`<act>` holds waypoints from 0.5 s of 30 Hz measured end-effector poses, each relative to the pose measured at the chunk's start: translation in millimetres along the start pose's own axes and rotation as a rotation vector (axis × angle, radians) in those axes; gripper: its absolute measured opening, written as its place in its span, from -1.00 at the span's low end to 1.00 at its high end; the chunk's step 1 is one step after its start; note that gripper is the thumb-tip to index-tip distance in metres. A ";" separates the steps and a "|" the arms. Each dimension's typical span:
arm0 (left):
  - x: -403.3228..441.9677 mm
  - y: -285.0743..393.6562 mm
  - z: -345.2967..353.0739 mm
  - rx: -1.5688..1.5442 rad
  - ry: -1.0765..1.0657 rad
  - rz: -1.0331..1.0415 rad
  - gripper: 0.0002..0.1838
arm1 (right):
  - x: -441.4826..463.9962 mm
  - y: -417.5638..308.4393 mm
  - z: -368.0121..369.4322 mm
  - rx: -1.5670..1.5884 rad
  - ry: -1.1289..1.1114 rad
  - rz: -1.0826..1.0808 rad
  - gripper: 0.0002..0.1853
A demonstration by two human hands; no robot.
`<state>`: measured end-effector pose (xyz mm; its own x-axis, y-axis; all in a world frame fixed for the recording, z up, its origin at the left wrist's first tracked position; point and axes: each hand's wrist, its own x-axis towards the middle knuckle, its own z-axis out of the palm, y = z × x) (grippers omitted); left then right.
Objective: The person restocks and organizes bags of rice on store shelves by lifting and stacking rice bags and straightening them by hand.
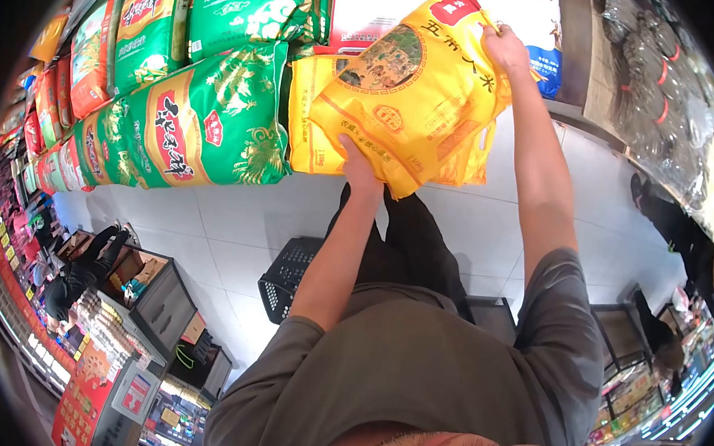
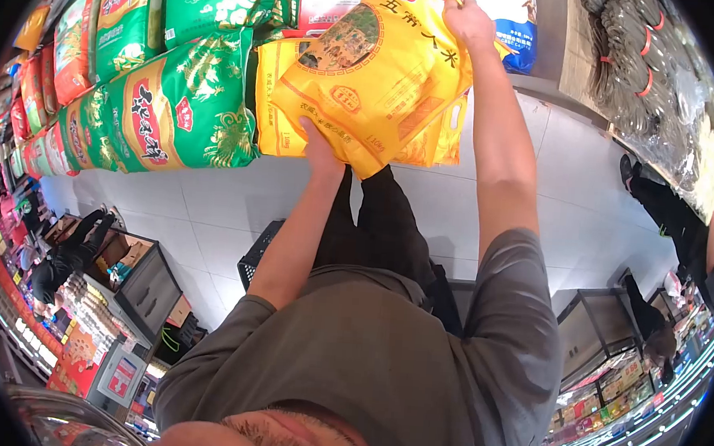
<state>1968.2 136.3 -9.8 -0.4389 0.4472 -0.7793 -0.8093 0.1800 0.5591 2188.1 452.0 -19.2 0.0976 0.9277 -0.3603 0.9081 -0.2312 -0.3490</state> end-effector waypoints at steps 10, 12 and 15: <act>51.8 102.1 -20.0 0.529 0.059 0.303 -0.36 | -131.6 22.5 -30.6 0.338 -0.070 0.099 -0.42; 60.8 131.1 -21.4 0.531 -0.021 0.298 -0.40 | -168.9 20.2 -23.8 0.561 -0.055 0.106 -0.59; 72.5 171.4 -23.9 0.753 0.005 0.227 -0.34 | -209.7 24.7 -0.9 0.655 -0.044 0.151 -0.71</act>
<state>1788.3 178.6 22.8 -0.5651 0.5409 -0.6230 -0.2179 0.6304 0.7451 2190.4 252.0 48.5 0.1756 0.8615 -0.4764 0.4498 -0.5006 -0.7396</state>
